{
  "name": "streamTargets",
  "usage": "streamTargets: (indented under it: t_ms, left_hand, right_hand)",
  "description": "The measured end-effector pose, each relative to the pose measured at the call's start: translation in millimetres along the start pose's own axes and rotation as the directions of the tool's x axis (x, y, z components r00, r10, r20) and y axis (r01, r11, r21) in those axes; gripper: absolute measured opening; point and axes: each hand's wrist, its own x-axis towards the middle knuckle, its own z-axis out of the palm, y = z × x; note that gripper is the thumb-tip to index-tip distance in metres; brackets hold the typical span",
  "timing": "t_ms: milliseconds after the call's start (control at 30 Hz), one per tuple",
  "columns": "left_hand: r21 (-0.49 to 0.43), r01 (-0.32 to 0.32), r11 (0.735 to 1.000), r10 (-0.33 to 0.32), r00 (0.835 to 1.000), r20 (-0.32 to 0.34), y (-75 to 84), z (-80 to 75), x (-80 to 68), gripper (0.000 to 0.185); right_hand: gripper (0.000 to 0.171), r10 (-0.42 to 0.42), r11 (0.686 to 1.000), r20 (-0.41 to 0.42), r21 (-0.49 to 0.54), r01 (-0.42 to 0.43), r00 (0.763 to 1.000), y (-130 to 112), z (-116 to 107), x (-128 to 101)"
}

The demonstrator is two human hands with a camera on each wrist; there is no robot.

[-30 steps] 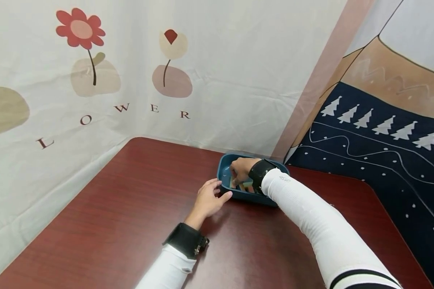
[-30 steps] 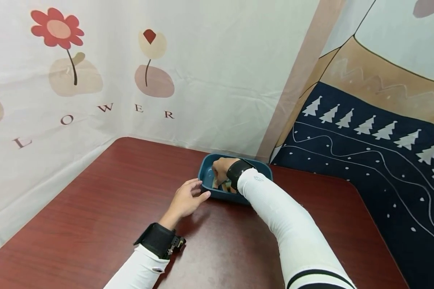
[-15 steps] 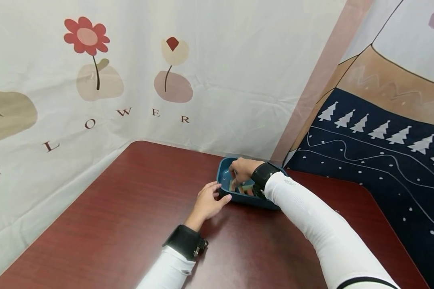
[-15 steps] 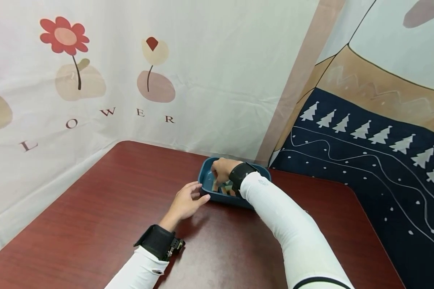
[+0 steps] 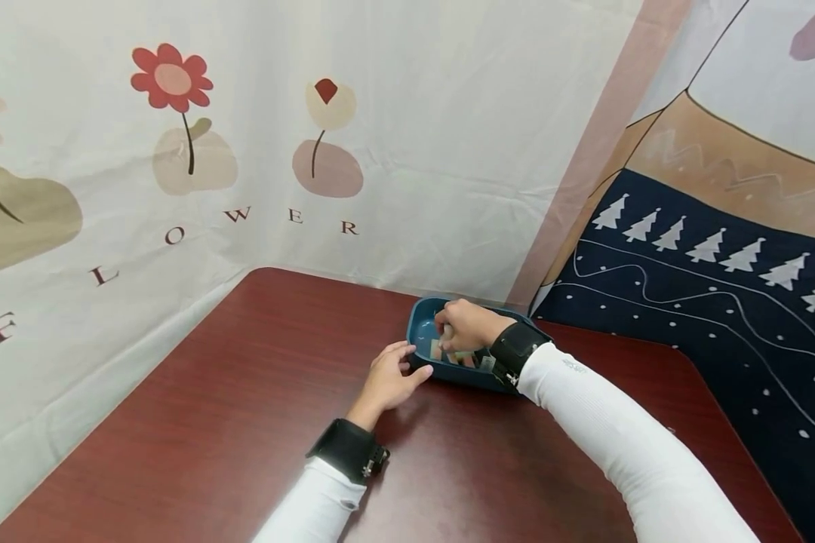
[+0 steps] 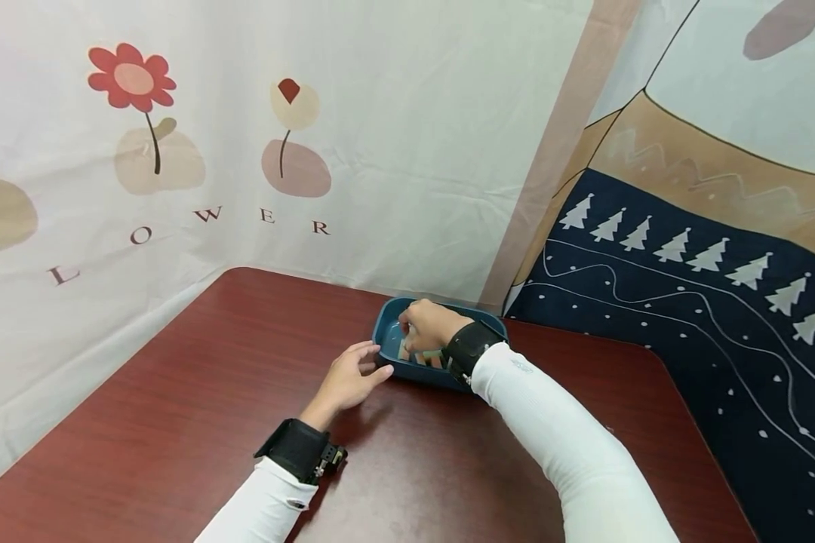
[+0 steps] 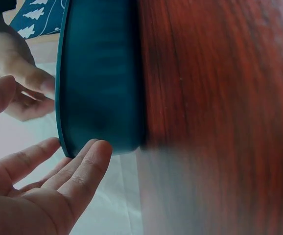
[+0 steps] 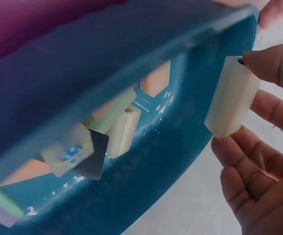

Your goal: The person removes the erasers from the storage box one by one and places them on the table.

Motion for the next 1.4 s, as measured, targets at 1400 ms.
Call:
streamTargets:
  t_ms: [1400]
  left_hand:
    - [0.036,0.036,0.999,-0.037,0.999,0.018,-3.9,-6.7,9.3,0.047]
  right_hand:
    - [0.018,-0.290,0.957,-0.094,-0.003,0.291,0.952,-65,63,-47]
